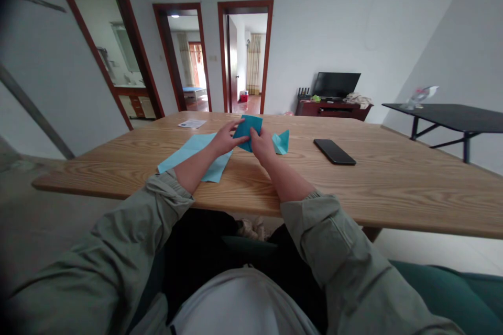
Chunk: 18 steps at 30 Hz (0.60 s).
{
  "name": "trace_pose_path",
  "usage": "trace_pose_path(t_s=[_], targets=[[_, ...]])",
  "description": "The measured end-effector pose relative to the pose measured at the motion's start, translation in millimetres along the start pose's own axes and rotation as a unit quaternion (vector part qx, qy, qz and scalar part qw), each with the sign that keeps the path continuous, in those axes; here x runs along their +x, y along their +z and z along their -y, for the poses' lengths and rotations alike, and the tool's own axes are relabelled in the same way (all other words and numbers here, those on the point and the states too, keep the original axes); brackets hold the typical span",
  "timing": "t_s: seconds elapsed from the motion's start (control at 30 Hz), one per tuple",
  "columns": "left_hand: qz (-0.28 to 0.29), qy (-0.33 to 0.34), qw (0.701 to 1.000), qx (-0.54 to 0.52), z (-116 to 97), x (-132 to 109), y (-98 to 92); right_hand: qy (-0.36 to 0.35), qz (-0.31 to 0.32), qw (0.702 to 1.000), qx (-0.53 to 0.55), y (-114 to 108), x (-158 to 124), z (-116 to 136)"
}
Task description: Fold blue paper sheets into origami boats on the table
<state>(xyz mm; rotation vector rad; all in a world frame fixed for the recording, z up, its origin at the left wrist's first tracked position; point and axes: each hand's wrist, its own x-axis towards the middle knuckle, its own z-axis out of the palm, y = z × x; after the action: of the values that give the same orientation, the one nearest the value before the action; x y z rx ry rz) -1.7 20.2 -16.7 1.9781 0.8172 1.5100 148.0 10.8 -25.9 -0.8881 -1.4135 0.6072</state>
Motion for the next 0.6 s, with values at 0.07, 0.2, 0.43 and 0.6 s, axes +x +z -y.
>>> trace_pose_path(t_s=[0.07,0.2,0.43,0.6], targets=[[-0.04,-0.046,0.996,-0.065,0,0,1.0,0.014,0.001,1.0,0.0,-3,2,-2],[0.001,-0.166,0.971,-0.17,-1,-2,0.4,0.021,0.011,1.0,-0.01,-7,2,-2],[0.039,-0.085,0.995,-0.027,-5,-3,-3.2,-0.053,-0.066,0.986,-0.145,-11,-6,10],[0.049,-0.081,0.995,0.035,-11,-3,-6.0,-0.085,-0.061,0.979,-0.174,-15,-6,14]])
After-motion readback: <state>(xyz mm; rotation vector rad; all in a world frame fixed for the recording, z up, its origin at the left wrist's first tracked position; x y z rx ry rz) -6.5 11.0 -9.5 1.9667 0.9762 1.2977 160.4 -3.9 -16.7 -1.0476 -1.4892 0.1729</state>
